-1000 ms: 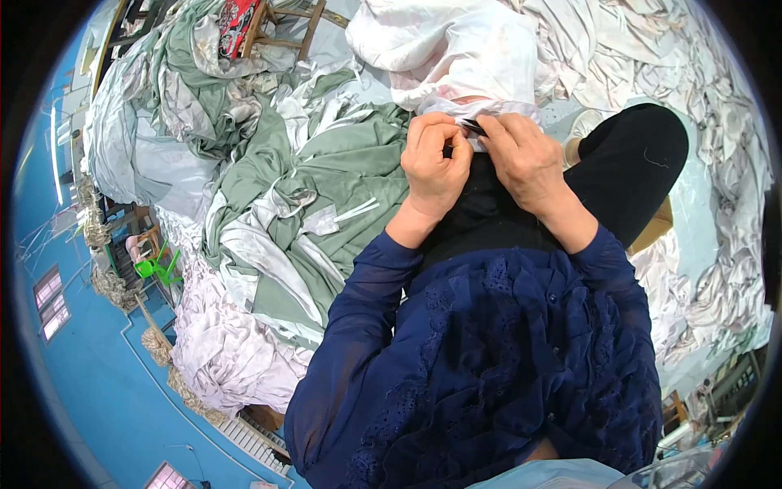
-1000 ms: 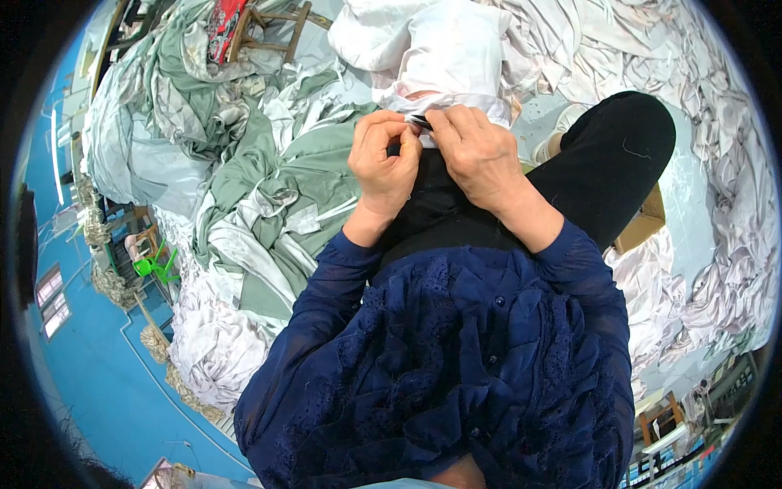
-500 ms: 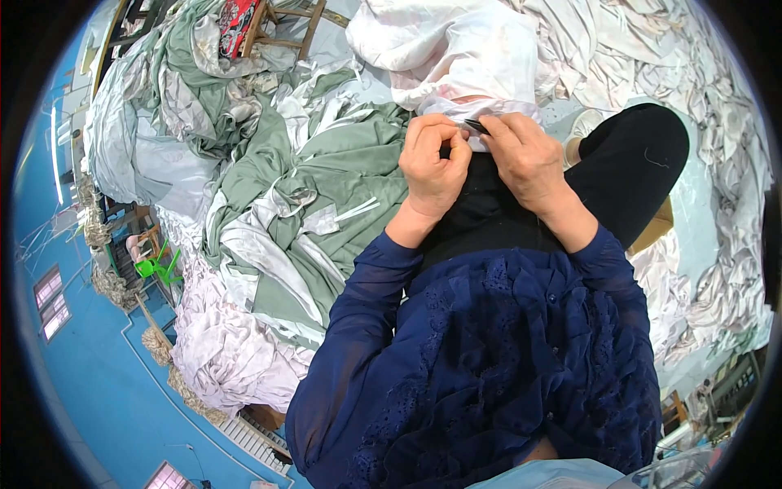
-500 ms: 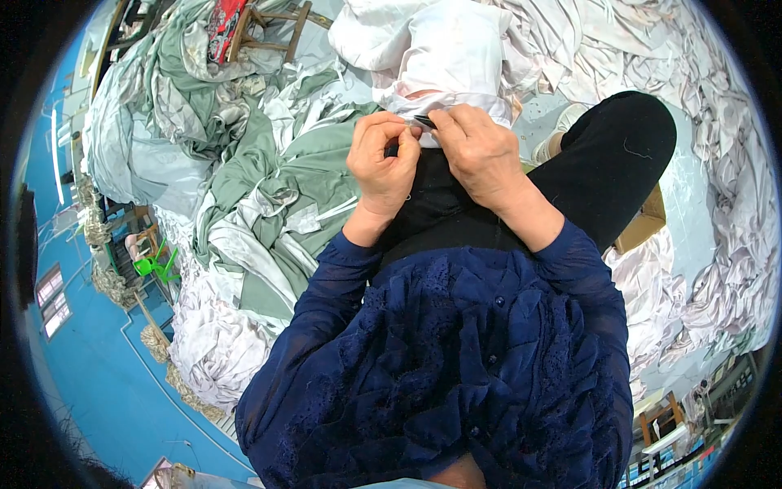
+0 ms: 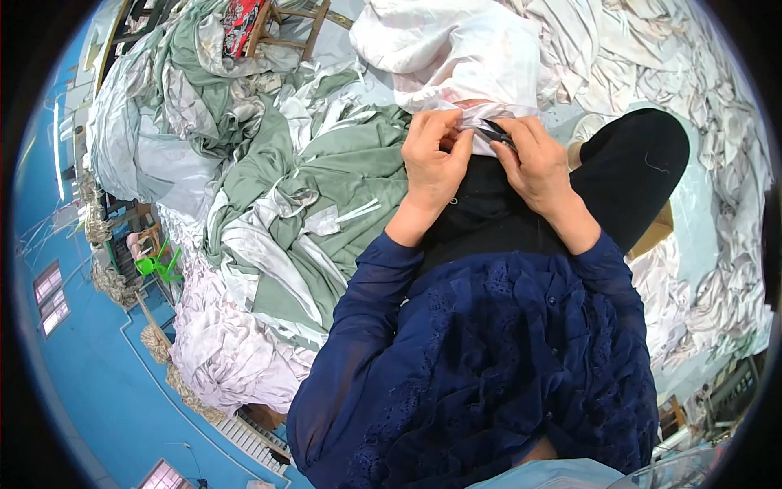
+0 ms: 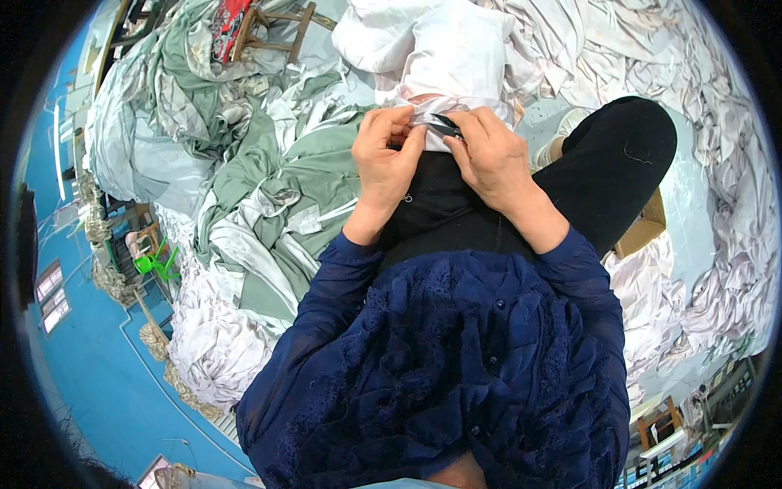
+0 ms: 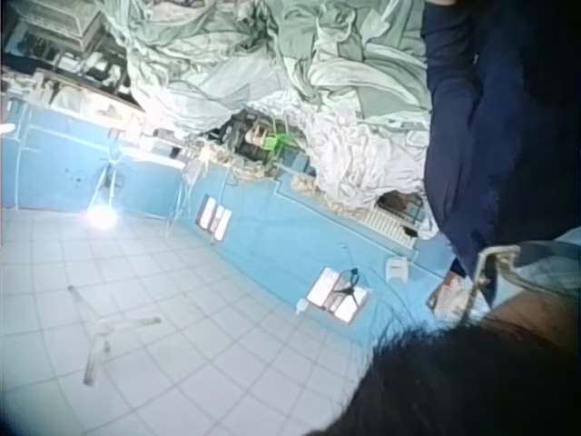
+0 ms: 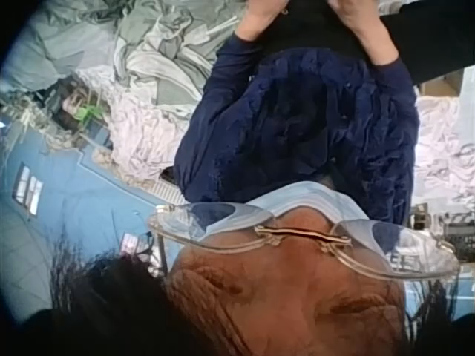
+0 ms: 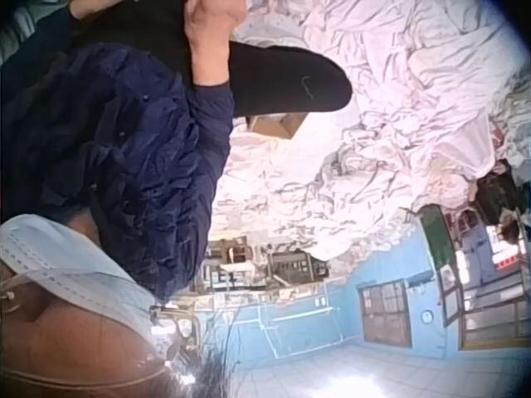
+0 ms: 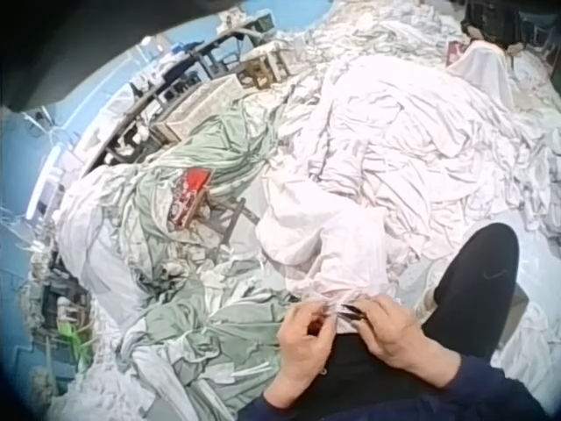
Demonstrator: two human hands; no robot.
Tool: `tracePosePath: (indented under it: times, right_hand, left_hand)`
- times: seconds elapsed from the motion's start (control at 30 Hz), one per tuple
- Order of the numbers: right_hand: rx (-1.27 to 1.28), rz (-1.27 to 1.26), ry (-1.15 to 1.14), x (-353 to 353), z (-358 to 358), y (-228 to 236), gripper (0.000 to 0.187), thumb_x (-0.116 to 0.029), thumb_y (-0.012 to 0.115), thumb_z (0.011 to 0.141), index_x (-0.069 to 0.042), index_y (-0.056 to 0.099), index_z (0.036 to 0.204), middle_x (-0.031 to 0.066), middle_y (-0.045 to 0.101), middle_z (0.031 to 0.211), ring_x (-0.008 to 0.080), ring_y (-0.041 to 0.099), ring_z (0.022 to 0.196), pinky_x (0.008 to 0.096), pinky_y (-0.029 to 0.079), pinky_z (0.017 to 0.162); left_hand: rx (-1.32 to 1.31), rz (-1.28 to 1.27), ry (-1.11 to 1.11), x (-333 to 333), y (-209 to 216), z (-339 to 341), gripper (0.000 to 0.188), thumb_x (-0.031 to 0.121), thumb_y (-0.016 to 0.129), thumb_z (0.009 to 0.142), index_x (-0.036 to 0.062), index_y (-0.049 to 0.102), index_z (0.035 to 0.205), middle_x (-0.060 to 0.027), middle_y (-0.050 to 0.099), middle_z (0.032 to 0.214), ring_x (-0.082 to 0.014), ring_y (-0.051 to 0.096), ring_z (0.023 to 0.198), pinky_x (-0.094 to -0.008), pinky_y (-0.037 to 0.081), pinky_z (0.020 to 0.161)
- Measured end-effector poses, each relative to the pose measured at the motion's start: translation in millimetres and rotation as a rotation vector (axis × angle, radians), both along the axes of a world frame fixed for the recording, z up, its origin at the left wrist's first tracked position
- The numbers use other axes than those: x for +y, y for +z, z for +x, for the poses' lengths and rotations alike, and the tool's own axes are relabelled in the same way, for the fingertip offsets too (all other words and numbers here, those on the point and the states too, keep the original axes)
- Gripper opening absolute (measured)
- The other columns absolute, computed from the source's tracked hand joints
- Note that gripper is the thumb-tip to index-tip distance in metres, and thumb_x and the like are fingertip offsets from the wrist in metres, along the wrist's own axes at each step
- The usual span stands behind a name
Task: Trimming loose threads and excess material from large pieces of fabric using thread snips.
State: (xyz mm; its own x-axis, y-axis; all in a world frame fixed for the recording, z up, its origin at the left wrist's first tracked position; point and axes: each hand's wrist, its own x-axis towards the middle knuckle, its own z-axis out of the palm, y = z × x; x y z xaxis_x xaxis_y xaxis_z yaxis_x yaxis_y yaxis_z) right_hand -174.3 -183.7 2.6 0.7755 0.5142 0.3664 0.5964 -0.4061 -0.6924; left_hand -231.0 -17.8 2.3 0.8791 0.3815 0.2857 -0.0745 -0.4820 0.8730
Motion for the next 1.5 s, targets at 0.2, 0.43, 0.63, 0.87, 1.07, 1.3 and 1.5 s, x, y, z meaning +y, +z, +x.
tracePosePath:
  times: [0.2,0.43,0.63,0.87,1.07,1.3,1.5]
  right_hand:
    - [0.047,0.107,-0.012,0.1,3.9,1.2,0.029,-0.002,0.072,0.081,-0.002,0.063,0.108,0.0121,0.062,0.093,0.0275,0.064,0.073,0.0343,0.051,0.062]
    - [-0.037,-0.038,0.033,6.4,3.2,10.2,0.032,-0.004,0.074,0.079,-0.005,0.064,0.109,0.0102,0.063,0.093,0.0282,0.064,0.073,0.0352,0.051,0.062]
    - [-0.157,-0.079,0.037,8.8,-2.7,11.7,0.036,-0.005,0.075,0.076,-0.007,0.065,0.110,0.0079,0.063,0.092,0.0267,0.065,0.075,0.0355,0.053,0.063]
    - [-0.183,-0.099,0.040,10.2,-6.8,10.6,0.036,-0.005,0.075,0.076,-0.006,0.066,0.111,0.0072,0.063,0.090,0.0248,0.065,0.078,0.0348,0.053,0.063]
    - [-0.184,-0.081,0.044,13.4,-4.9,8.1,0.036,-0.004,0.075,0.076,-0.006,0.065,0.111,0.0073,0.063,0.089,0.0249,0.065,0.077,0.0347,0.052,0.062]
    - [-0.191,-0.056,0.062,16.0,-3.5,7.3,0.038,-0.004,0.075,0.075,-0.005,0.065,0.111,0.0075,0.062,0.088,0.0258,0.065,0.077,0.0354,0.052,0.062]
    - [-0.188,-0.066,0.072,16.8,-3.1,4.3,0.039,-0.004,0.074,0.074,-0.006,0.065,0.112,0.0070,0.063,0.089,0.0259,0.065,0.078,0.0353,0.053,0.062]
  left_hand:
    - [-0.027,0.156,0.047,1.1,-4.1,-2.7,0.020,-0.005,0.073,0.076,0.0008,0.069,0.096,-0.0113,0.063,0.088,-0.0212,0.064,0.068,-0.0307,0.052,0.059]
    - [-0.039,0.208,0.083,2.4,-5.2,-6.8,0.011,-0.005,0.068,0.079,0.0002,0.066,0.089,-0.0122,0.064,0.080,-0.0292,0.063,0.069,-0.0357,0.051,0.063]
    - [-0.048,0.195,0.061,0.7,-2.6,-10.6,0.009,-0.007,0.064,0.081,0.0001,0.061,0.085,-0.0134,0.063,0.080,-0.0312,0.062,0.069,-0.0371,0.050,0.061]
    - [-0.081,0.217,0.030,0.7,-1.6,-13.8,0.012,-0.007,0.065,0.079,0.0013,0.058,0.084,-0.0132,0.062,0.079,-0.0314,0.062,0.068,-0.0367,0.050,0.060]
    - [-0.083,0.198,-0.008,0.1,-0.3,-14.9,0.013,-0.007,0.065,0.079,0.0019,0.057,0.084,-0.0129,0.062,0.078,-0.0314,0.061,0.067,-0.0367,0.050,0.060]
    - [-0.124,0.207,-0.064,1.2,0.2,-14.7,0.013,-0.008,0.064,0.078,0.0020,0.057,0.084,-0.0127,0.062,0.078,-0.0308,0.062,0.067,-0.0361,0.050,0.059]
    - [-0.125,0.167,-0.140,3.0,0.5,-16.4,0.013,-0.008,0.064,0.078,0.0012,0.058,0.086,-0.0133,0.062,0.081,-0.0308,0.062,0.068,-0.0360,0.050,0.058]
